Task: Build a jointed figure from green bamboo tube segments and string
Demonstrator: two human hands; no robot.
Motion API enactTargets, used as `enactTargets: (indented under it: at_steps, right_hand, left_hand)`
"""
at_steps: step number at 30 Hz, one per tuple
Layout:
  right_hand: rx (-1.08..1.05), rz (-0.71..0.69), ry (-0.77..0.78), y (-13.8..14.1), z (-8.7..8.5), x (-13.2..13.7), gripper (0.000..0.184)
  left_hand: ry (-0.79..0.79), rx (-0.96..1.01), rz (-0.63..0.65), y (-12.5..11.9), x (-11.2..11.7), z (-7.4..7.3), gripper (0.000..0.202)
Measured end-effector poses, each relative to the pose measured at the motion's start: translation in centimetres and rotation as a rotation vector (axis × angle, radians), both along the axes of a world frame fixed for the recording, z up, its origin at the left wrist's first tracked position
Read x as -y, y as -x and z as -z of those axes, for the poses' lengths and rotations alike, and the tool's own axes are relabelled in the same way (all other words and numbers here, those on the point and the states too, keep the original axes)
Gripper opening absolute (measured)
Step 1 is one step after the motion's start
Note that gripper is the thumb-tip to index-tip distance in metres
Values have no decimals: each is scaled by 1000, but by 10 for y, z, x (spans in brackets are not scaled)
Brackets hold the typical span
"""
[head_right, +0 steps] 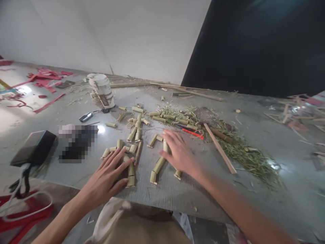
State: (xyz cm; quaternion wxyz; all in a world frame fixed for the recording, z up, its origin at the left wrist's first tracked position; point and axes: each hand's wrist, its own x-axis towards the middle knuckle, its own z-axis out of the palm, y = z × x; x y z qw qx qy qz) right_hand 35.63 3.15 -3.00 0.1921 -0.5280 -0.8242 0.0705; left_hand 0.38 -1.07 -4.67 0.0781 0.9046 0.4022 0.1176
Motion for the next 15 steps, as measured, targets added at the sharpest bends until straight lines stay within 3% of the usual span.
enactTargets:
  at_steps: [4,8,12,15]
  right_hand:
    - [73,31,112,20,13,28,65]
    - [63,122,152,44,16,31,61]
    - [58,145,165,63,13,28,57]
    - [31,142,154,74,14,27,57]
  left_hand:
    - [88,-5,72,-1,-19,-13,62]
    - [185,14,56,-10,-30,-25,51]
    - [144,23,-27,-22,-34,-22,42]
    - [103,18,-28,-24,-36,-18,48]
